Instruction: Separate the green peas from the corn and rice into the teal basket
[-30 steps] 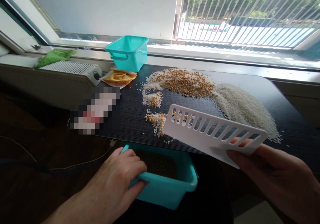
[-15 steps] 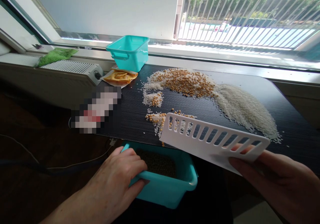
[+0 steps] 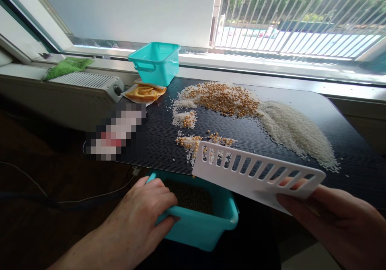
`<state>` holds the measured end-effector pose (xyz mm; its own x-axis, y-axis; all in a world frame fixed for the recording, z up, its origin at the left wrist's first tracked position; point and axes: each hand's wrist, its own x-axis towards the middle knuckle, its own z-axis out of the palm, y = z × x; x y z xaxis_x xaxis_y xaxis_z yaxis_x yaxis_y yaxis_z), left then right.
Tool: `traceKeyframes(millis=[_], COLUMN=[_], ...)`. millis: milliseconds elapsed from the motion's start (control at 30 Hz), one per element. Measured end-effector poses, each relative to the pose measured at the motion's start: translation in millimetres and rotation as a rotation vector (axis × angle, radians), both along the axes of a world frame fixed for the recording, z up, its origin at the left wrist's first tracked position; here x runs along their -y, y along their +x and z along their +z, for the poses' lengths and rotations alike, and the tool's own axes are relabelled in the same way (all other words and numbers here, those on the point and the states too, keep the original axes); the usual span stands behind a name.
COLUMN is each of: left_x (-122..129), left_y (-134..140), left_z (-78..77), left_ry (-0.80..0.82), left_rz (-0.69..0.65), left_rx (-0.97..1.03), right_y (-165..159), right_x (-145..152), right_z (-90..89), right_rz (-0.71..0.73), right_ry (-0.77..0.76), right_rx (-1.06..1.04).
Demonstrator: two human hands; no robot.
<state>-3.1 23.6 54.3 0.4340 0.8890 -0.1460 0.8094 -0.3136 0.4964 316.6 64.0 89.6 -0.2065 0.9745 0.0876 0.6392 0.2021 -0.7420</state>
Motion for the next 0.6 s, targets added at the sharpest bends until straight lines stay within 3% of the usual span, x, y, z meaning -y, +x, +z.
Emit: traceKeyframes(millis=[200,333,433,600], left_x=[0,1,3,2], left_y=[-6,-3,3,5], left_z=[-6.9,-1.9,6.0,8.8], left_ry=[-0.043,-0.044,-0.051,-0.073], left_rz=[-0.036,-0.013,0.042,0.025], left_rx=[-0.006,0.004,-0.028,-0.022], right_y=[9,9,7,5], right_x=[2,2,2,1], right_z=[-3.8,-3.4,-3.1,-3.3], right_rz=[-0.094,-0.123,-0.086,-0.014], right_ry=[-0.017,-0.002,-0.014,-0.037], right_rx=[0.034,0.059,0.043,0.052])
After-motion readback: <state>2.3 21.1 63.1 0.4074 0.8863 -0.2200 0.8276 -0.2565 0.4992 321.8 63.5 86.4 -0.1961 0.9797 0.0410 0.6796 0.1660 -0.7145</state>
